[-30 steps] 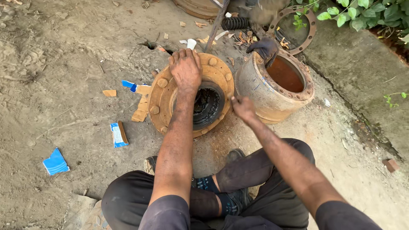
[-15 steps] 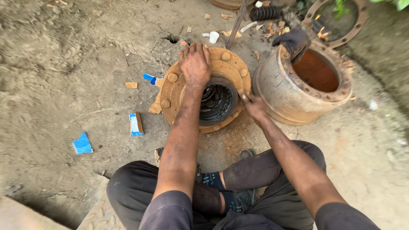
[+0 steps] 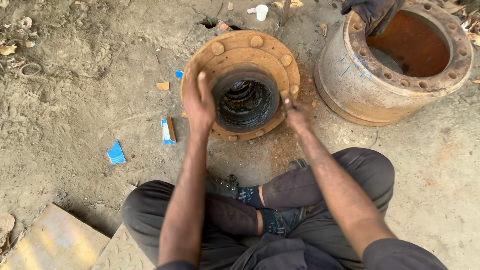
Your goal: The person scrubs the inside of a large, rusty metal part with a small block, then wipes it with a cloth. The person is sitting on the ground in a workshop area.
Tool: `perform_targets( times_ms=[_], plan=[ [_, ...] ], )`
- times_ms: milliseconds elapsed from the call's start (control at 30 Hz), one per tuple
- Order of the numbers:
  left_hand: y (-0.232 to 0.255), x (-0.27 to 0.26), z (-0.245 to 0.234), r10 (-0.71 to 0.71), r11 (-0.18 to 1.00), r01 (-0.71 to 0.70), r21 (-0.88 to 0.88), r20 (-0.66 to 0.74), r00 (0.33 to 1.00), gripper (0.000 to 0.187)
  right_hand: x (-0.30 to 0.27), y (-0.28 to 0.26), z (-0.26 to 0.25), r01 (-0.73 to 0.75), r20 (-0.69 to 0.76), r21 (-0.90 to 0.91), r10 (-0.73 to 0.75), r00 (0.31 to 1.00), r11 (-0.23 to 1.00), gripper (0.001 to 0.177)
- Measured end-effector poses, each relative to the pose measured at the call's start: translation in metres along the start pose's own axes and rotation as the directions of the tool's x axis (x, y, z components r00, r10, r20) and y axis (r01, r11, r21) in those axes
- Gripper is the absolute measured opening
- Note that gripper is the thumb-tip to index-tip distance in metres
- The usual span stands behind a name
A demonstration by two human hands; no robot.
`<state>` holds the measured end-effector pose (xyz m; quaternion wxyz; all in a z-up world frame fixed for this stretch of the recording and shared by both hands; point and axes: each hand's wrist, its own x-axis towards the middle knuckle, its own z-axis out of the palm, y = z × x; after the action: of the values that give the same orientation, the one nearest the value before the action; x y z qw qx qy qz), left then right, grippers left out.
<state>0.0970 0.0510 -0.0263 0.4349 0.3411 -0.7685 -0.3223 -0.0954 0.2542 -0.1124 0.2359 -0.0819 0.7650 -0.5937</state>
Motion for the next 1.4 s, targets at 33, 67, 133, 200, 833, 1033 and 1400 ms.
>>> perform_targets(
  times_ms=[33, 67, 133, 200, 833, 1033, 1400],
  plan=[
    [0.002, -0.019, 0.0, -0.04, 0.998, 0.037, -0.057, -0.051, 0.998, 0.056, -0.005, 0.006, 0.002, -0.132, -0.029, 0.039, 0.133, 0.991, 0.99, 0.031],
    [0.003, -0.04, 0.001, -0.118, 0.991, 0.112, -0.071, -0.091, 0.989, 0.056, -0.015, 0.018, 0.012, -0.135, -0.106, 0.06, 0.141, 0.984, 0.989, 0.024],
    [0.009, -0.076, 0.011, -0.139, 0.989, 0.126, -0.074, -0.203, 0.969, 0.053, -0.035, 0.037, 0.021, -0.241, -0.09, 0.014, 0.241, 0.966, 0.97, 0.021],
    [0.01, -0.102, 0.023, -0.044, 0.999, 0.045, -0.003, -0.261, 0.964, 0.042, -0.042, 0.046, 0.019, -0.321, -0.004, -0.068, 0.321, 0.947, 0.945, 0.027],
    [-0.042, -0.197, 0.124, -0.566, 0.697, 0.717, 0.006, 0.618, 0.546, 0.06, -0.028, 0.102, 0.021, -0.075, -0.003, 0.037, 0.075, 0.997, 0.997, 0.036],
    [-0.044, -0.196, 0.126, -0.622, 0.67, 0.741, 0.043, 0.577, 0.529, 0.06, -0.026, 0.076, 0.027, -0.065, 0.015, 0.263, 0.063, 0.998, 0.963, 0.039],
    [-0.046, -0.19, 0.108, -0.762, 0.46, 0.838, -0.293, 0.354, 0.542, 0.044, -0.047, 0.115, 0.054, 0.341, 0.493, -0.169, -0.221, 0.842, 0.925, 0.032]
  ],
)
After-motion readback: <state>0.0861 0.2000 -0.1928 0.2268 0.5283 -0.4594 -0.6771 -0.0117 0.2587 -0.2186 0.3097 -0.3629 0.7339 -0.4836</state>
